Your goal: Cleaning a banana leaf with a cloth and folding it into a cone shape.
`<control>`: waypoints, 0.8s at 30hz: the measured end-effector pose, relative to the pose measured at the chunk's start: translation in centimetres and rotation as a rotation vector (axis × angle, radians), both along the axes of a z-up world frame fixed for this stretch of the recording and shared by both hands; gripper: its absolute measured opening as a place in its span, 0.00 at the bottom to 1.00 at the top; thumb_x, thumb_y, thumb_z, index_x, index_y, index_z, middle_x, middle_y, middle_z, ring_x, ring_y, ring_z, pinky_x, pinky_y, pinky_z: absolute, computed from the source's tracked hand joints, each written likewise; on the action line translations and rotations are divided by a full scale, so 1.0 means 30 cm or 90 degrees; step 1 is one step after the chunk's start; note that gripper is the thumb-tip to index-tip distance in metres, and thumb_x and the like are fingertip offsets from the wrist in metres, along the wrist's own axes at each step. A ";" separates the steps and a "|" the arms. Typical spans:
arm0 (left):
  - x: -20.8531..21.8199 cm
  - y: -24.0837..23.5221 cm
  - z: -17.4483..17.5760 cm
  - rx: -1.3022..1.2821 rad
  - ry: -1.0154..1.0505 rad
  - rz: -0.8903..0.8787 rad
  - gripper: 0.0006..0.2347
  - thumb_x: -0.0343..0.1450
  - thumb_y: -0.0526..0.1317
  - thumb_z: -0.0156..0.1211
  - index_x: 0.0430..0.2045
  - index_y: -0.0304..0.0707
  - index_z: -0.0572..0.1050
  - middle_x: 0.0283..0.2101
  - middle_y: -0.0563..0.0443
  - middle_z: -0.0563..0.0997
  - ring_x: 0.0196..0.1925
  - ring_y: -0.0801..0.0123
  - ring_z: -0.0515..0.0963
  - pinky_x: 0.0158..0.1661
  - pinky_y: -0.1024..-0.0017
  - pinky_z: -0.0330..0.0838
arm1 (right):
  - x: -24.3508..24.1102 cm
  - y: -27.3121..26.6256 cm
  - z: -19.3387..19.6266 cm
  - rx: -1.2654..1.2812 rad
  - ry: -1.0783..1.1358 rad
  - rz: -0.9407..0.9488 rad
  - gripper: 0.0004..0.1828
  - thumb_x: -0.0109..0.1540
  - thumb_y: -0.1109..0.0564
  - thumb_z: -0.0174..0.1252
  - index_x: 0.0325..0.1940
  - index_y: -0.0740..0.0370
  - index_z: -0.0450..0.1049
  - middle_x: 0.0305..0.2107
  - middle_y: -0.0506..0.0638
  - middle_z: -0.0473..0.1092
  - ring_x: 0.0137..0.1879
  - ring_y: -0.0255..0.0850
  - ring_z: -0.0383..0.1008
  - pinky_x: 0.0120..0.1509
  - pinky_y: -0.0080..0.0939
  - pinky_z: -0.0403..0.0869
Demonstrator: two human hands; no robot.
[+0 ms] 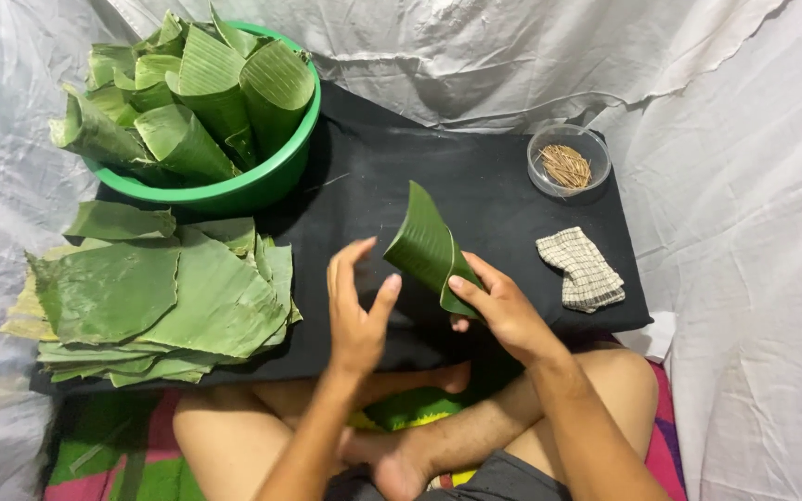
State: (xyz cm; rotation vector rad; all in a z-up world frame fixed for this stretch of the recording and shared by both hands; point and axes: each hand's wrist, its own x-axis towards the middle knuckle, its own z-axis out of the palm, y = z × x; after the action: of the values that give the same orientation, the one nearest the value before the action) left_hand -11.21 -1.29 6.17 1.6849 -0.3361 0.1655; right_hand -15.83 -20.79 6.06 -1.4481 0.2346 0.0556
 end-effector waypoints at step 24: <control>0.122 -0.071 0.152 0.151 0.402 -0.264 0.13 0.54 0.37 0.80 0.25 0.26 0.83 0.22 0.42 0.84 0.24 0.68 0.80 0.26 0.75 0.73 | -0.032 -0.023 0.194 -0.322 0.082 0.218 0.29 0.63 0.43 0.59 0.68 0.49 0.70 0.30 0.61 0.74 0.37 0.49 0.75 0.40 0.49 0.74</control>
State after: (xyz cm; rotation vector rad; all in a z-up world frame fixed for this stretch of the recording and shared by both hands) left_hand -7.55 -3.42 10.74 1.7621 -0.2215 -0.7241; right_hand -16.78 -21.48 11.89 -1.9800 0.1057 0.3926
